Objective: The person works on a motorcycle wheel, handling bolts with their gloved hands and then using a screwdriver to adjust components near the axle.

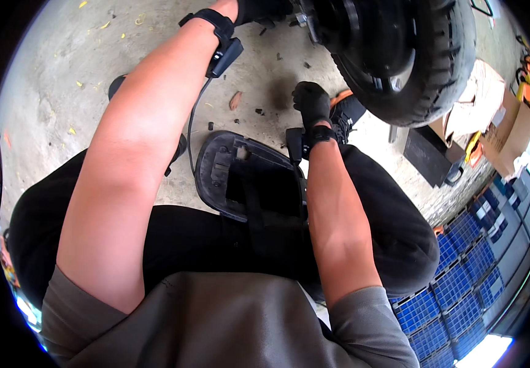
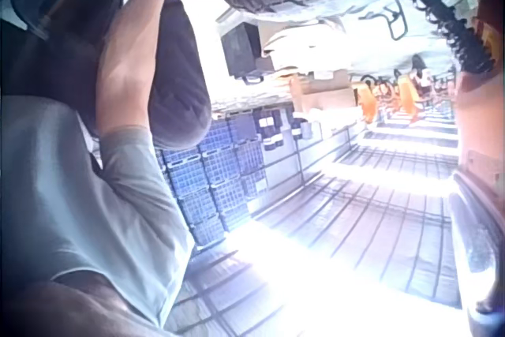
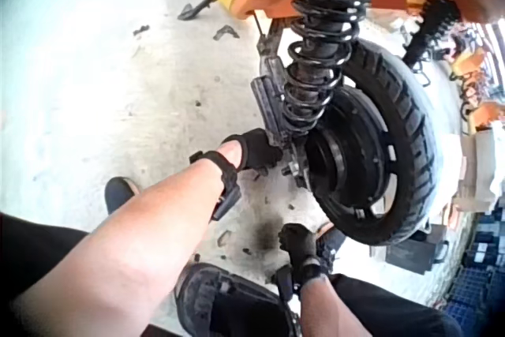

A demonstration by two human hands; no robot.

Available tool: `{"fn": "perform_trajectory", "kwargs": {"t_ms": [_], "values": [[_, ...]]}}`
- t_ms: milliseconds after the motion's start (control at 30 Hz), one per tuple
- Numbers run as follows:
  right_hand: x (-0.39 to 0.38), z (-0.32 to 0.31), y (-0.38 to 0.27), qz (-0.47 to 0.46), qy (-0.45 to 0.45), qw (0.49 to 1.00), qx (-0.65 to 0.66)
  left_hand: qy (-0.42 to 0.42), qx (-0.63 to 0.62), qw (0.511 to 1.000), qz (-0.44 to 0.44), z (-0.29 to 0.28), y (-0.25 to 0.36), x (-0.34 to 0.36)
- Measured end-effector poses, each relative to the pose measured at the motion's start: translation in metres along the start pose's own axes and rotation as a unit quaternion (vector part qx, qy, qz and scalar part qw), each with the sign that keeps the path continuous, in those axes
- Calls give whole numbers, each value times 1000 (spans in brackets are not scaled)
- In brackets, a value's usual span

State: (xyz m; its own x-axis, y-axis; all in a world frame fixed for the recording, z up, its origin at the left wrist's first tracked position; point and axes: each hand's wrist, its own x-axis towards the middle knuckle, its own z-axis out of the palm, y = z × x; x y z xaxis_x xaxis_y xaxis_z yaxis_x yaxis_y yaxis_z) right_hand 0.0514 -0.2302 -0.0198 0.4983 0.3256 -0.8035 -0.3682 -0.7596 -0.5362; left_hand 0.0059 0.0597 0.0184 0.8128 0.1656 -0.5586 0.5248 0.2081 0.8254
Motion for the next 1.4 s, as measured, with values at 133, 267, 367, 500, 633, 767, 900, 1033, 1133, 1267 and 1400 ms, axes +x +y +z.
{"fn": "perform_trajectory", "kwargs": {"t_ms": [133,267,367,500,633,767,900,1033,1133,1267,1400], "values": [[-9,6,14,33,-49,987,-152,31,98,992,75,-1,-12,7],[-12,17,26,55,-51,978,-196,47,203,977,55,2,-9,15],[-31,51,-2,97,-89,968,-213,72,241,964,85,0,-16,10],[-29,76,15,62,-19,965,-255,99,246,964,26,2,-12,8],[-36,80,26,-5,74,928,-366,66,229,971,24,6,-8,13],[-42,92,33,16,73,922,-381,55,140,987,54,2,-17,11],[-35,90,47,23,9,945,-325,28,0,999,32,7,-19,14],[-46,103,36,-56,-17,949,-311,14,-53,998,44,17,-22,25],[-62,137,24,-110,-52,929,-348,34,-45,998,39,8,-24,16],[-74,162,9,-120,-56,875,-465,29,-43,997,57,16,-23,23],[-75,182,21,-143,-47,837,-525,27,-60,997,42,17,-28,21]]}}
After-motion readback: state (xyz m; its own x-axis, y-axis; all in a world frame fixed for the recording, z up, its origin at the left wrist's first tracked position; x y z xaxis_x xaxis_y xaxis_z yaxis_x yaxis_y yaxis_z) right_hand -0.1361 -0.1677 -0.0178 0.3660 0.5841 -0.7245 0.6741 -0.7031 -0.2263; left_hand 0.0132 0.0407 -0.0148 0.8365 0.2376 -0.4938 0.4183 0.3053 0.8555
